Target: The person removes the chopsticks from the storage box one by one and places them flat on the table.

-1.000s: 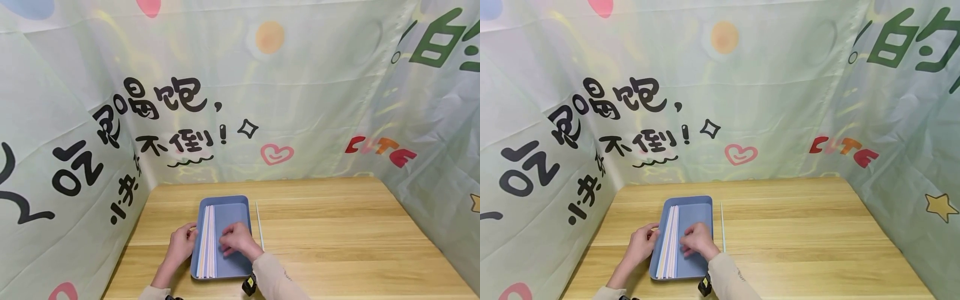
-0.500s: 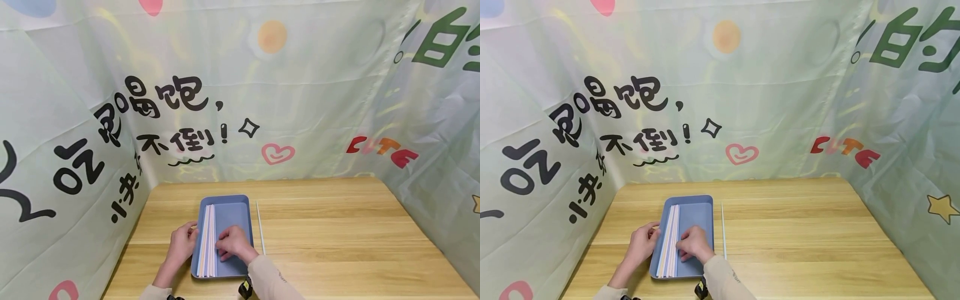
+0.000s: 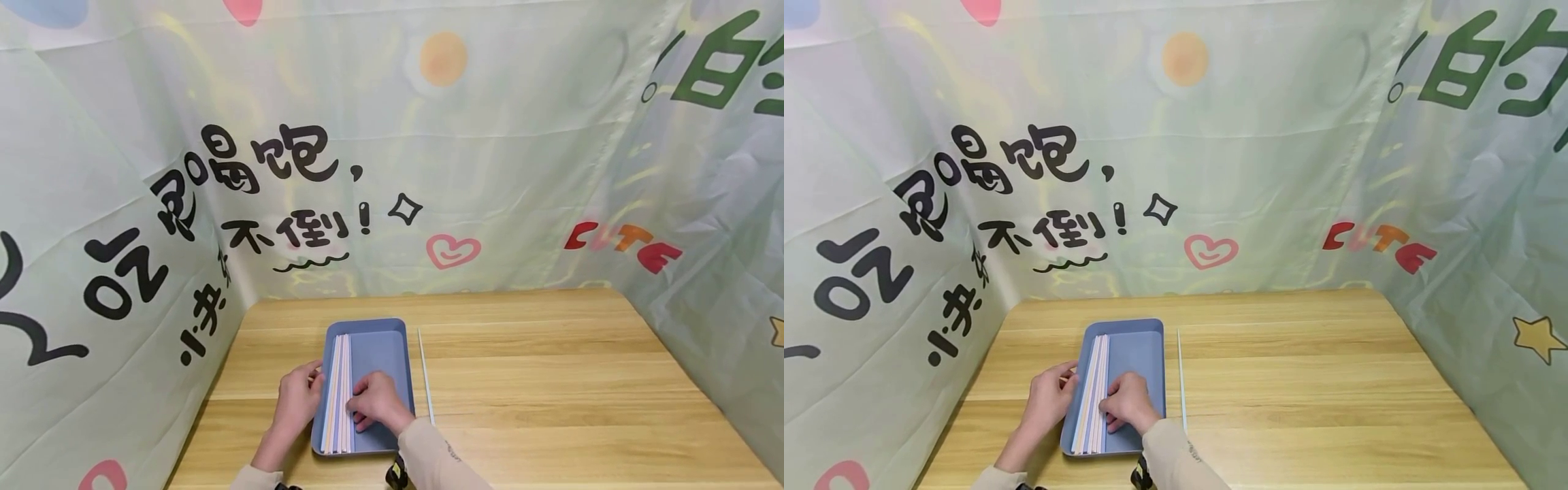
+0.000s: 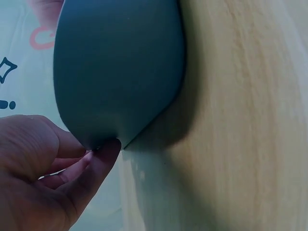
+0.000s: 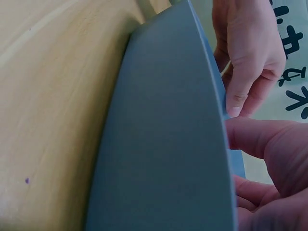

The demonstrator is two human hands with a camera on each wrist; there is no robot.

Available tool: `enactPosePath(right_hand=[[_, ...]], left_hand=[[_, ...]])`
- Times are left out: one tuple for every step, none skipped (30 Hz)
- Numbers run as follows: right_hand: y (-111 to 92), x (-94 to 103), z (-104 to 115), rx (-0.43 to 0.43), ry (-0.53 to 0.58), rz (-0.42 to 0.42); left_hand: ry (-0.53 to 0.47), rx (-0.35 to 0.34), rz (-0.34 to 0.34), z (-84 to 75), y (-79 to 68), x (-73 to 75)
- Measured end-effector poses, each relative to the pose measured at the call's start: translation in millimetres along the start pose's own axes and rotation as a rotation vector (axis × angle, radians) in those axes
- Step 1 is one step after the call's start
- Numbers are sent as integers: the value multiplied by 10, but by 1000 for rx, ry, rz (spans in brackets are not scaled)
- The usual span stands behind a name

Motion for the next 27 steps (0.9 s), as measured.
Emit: enactPosePath(right_hand=[[4,-5,1,1,-7,-3],[10,-9,-1,0,-11,-5],[13,-13,-1,2,-13,-6],[16,-15,2,3,-17,-6],[18,-18,4,6,-17,-6],[21,-19,3,6,-17,-6],[26,-20,0,6,-18,-5],[28,-19,-2,4,-20,-7],[28,-18,-1,2,-23,-8],[30,-15,-5,-1,-26,-10],[33,-12,-10,-1,-30,-13],[34,-11,-15,-4,-30,-13],[34,-9,-18,-3,-33,-13],[32,-6,-20,-3,-34,-14],[32,-5,-26,-1,-34,-13],[33,-4,-34,0,-33,-13],[31,-3,-37,2,-33,-11],[29,0,-39,6,-33,-11],[27,6,-41,9,-39,-15],[25,12,-44,14,-42,-21],[26,19,-47,18,-50,-26],[24,24,-48,21,-58,-30],[22,29,-49,25,-67,-35],[24,32,-51,29,-79,-40],[25,34,-56,29,-88,-43],[24,35,-56,32,-96,-47],[27,32,-60,33,-104,-51]], left_hand=[[2,-2,-2,-3,2,2],[3,-3,-2,-2,5,6],[8,-8,-5,-5,8,9],[8,-5,-3,-5,10,11],[10,-2,-3,-4,13,13],[10,2,-1,-5,13,16],[12,7,1,-4,15,16],[14,9,3,-6,15,20],[16,12,6,-11,14,21],[15,20,12,-14,15,21],[19,20,14,-19,16,19],[21,20,15,-25,16,20],[28,19,17,-31,17,20],[34,18,18,-39,17,20],[38,16,17,-45,17,21],[41,15,16,-48,17,21],[44,13,13,-49,17,22],[49,11,10,-50,15,24],[52,10,8,-54,15,25],[52,8,6,-53,15,25],[52,5,4,-52,14,28],[55,2,3,-49,15,27],[57,-1,3,-47,14,28],[60,-4,2,-45,13,30],[59,-5,2,-44,13,31],[59,-8,2,-41,13,31],[56,-9,3,-40,11,31]])
Point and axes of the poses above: each hand's wrist, its own y-axis towards the middle knuckle, its own x-axis out of the back of the hand, z = x × y, the point moved 5 cm from there along y, towards the middle knuckle, and after that the axes turned 14 degrees about z, right-handed, at the moved point
